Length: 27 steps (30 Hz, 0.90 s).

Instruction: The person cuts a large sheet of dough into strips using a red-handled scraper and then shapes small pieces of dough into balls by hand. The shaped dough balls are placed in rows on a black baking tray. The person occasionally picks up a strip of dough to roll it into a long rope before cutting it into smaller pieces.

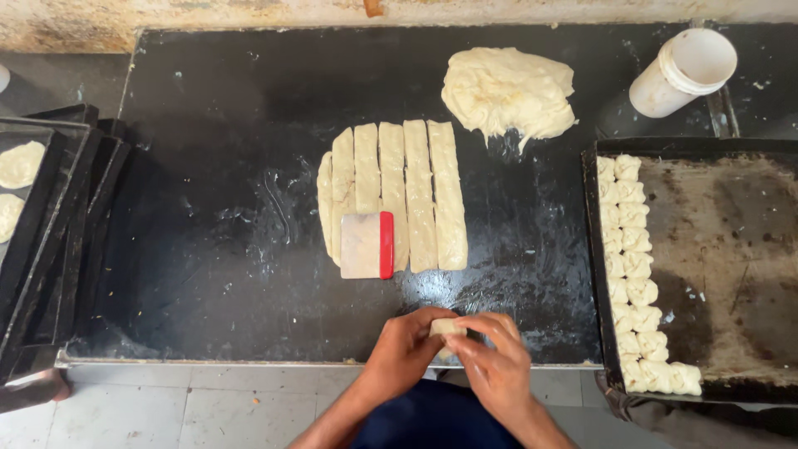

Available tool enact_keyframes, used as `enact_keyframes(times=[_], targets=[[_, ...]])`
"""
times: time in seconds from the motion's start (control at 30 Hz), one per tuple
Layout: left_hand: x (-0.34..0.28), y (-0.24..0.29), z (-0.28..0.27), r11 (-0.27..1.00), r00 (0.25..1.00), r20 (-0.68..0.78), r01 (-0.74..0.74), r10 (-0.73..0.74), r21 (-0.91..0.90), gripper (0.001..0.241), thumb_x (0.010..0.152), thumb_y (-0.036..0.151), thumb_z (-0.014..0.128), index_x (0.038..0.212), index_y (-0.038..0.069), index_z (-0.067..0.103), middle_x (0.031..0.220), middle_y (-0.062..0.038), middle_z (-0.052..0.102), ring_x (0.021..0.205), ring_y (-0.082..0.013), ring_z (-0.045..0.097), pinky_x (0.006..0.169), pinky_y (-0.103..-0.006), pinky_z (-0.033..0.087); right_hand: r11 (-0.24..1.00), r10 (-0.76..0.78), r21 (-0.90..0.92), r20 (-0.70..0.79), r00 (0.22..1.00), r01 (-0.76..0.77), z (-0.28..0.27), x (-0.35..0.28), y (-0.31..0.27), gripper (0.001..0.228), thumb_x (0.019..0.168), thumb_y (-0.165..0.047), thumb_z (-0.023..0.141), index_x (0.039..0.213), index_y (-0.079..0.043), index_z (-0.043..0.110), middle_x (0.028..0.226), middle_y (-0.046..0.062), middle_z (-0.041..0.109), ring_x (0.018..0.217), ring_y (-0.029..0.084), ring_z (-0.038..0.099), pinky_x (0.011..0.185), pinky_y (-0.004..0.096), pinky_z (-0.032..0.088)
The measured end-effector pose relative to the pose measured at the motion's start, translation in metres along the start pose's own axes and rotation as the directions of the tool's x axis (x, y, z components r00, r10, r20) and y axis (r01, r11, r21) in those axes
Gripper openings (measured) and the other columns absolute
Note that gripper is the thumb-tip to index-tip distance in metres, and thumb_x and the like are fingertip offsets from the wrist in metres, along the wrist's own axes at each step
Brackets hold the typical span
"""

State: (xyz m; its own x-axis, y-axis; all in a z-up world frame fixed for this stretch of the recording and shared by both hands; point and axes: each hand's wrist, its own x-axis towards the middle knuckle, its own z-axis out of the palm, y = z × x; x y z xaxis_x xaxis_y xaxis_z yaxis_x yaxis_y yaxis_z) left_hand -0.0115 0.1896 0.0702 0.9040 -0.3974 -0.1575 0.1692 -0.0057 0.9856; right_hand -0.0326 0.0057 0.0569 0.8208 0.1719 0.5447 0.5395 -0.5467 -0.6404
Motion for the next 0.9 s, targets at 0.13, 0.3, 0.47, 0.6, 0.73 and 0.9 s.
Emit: enact_keyframes(times=[0.13,0.3,0.47,0.6,0.73,0.9], targets=[[0.011,-0.021,-0.001,0.647,0.895,0.110,0.392,-0.431,-0.654,0.037,0.096,0.006,0.052,0.132,0.001,0.059,0.111,-0.007,0.072,0.099,-0.0134,0.071,0.085,-0.0272,0.058,0.997,-0.055,-0.054,0.053,0.997,0.058,0.000,-0.005,0.005,0.044,0.067,-0.015,0.085,0.111,-0.011,0.078,0.136,0.018,0.058,0.122,0.036,0.054,0.102,0.048,0.045],[0.017,-0.019,0.017,0.857,0.963,0.137,0.270,-0.233,-0.440,0.033,0.104,0.006,0.056,0.136,-0.002,0.059,0.114,-0.010,0.067,0.100,-0.0126,0.064,0.086,-0.0275,0.054,0.996,-0.086,0.016,0.014,0.996,0.086,-0.017,-0.007,0.014,0.055,0.076,-0.013,0.087,0.126,-0.026,0.067,0.148,0.009,0.055,0.133,0.029,0.053,0.110,0.039,0.047],[0.026,0.009,0.029,0.981,0.968,0.223,0.143,-0.112,-0.130,0.042,0.102,0.010,0.051,0.142,-0.001,0.056,0.121,-0.011,0.069,0.109,-0.0145,0.065,0.097,-0.0296,0.054,-0.074,0.510,0.767,0.578,0.637,-0.637,-0.035,0.007,0.039,0.089,0.080,0.001,0.077,0.158,-0.005,0.034,0.150,0.018,0.050,0.132,0.029,0.056,0.107,0.045,0.047],[0.043,0.013,0.058,0.994,0.978,0.209,0.042,-0.019,-0.103,0.045,0.107,0.020,0.046,0.144,-0.004,0.055,0.130,-0.017,0.066,0.121,-0.0219,0.063,0.103,-0.0346,0.052,-0.522,0.421,0.740,0.656,0.627,-0.424,-0.058,-0.013,0.059,0.073,0.094,-0.018,0.072,0.155,-0.002,0.036,0.150,0.020,0.055,0.130,0.031,0.059,0.103,0.045,0.053],[0.061,-0.002,0.102,0.938,0.948,0.311,0.172,-0.074,-0.301,0.059,0.109,0.036,0.042,0.155,0.000,0.034,0.151,-0.019,0.050,0.137,-0.0236,0.054,0.110,-0.0374,0.052,0.264,0.651,0.630,0.443,0.617,-0.731,-0.101,-0.052,0.103,0.056,0.084,0.008,0.071,0.137,-0.007,0.062,0.132,0.010,0.070,0.100,0.011,0.066,0.080,0.026,0.054],[0.077,-0.033,0.143,0.966,0.928,0.299,0.252,-0.223,-0.064,0.072,0.103,0.041,0.042,0.162,0.008,0.016,0.164,-0.015,0.034,0.130,-0.0284,0.061,0.101,-0.0368,0.053,0.556,0.778,0.275,0.161,0.608,-0.784,-0.192,-0.113,0.178,0.036,0.087,0.002,0.080,0.122,-0.005,0.081,0.107,0.008,0.068,0.070,0.005,0.043,0.064,0.023,0.040]])
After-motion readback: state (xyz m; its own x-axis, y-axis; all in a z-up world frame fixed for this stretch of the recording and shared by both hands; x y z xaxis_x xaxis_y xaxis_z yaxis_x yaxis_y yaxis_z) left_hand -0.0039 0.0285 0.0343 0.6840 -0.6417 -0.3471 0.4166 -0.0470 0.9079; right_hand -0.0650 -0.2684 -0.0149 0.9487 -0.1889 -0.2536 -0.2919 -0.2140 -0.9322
